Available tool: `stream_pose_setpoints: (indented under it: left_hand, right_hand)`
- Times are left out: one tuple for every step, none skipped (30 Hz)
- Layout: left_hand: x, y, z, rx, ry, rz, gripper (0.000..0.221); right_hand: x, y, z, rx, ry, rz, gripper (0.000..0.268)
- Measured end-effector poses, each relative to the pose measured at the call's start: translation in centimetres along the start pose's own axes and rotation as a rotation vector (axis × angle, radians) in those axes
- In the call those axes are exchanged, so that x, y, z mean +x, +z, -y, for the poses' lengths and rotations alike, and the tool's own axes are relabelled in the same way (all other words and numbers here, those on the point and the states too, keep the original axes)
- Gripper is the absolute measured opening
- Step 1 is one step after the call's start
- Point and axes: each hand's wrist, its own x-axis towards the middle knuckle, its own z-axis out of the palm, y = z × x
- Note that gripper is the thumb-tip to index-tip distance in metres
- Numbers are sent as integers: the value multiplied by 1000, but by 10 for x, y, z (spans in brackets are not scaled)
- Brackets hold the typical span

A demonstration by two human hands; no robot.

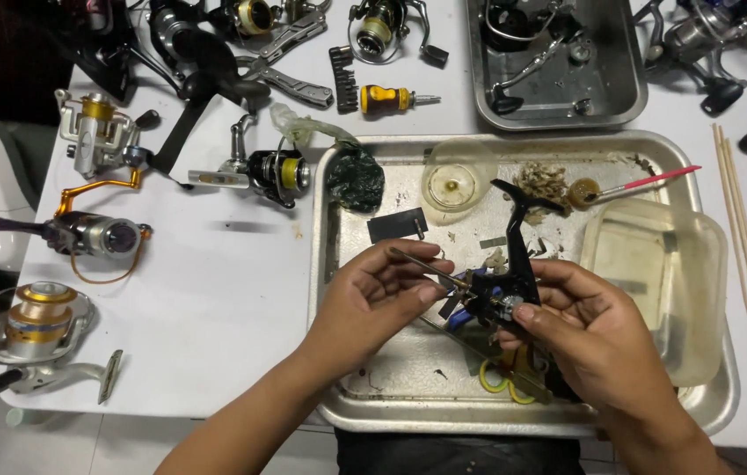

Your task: Assembling and repairing a fishing reel by installing internal gears and components using hand tools.

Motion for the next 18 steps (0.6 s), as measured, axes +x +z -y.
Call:
stream_pose_setpoints:
  left_hand:
    - [3,1,4,1,-2,5,38]
    - [5,2,7,-27,10,-15,30]
    - [7,3,10,-55,24,-37,22]
    - [8,5,11,-54,23,-36,22]
    - [8,7,11,-49,9,-67,20]
    - [8,9,12,-44,-5,-99,19]
    - [9,10,12,-42,-1,-101,19]
    - [9,11,13,-91,14,-117,17]
    - [8,13,14,-143,25,-134,15]
    - [7,14,17,-142,25,-136,15]
    - [7,14,19,-165,58,-139,14]
    - [7,14,20,-187,92,-141,13]
    - [8,13,22,-184,94,-142,13]
    - [9,12,24,-176,131,-166,14]
    - [9,11,25,-169,167,-191,15]
    - [12,6,29,-167,168,-193,15]
    - [16,0,31,-356,244,-203,14]
    - [20,-5,34,-545,320,-211,14]
  right_hand:
    - [0,-1,0,2,-1,-5,44]
    - [0,-1,0,6,-9,-3,45]
    - [0,-1,0,10,-17,3,45]
    - [0,0,1,11,-17,2,45]
    - [0,0,1,22,-26,3,46]
    - [-1,1,1,33,-34,4,47]
    - [-1,4,2,34,-37,8,47]
    - [-1,7,3,33,-17,-20,48]
    - [-3,9,4,31,7,-49,48]
    - [-3,9,2,32,9,-48,48]
    - [-3,9,1,50,-8,-29,46]
    - [-3,9,-1,67,-24,-11,43]
    - [-3,9,-1,69,-26,-9,43]
    - [-3,8,-2,78,-20,-29,44]
    - [-3,8,-3,85,-12,-50,44]
    - [-5,11,0,87,-12,-47,44]
    - [-6,14,4,79,-1,-62,44]
    - [-7,16,7,72,10,-76,43]
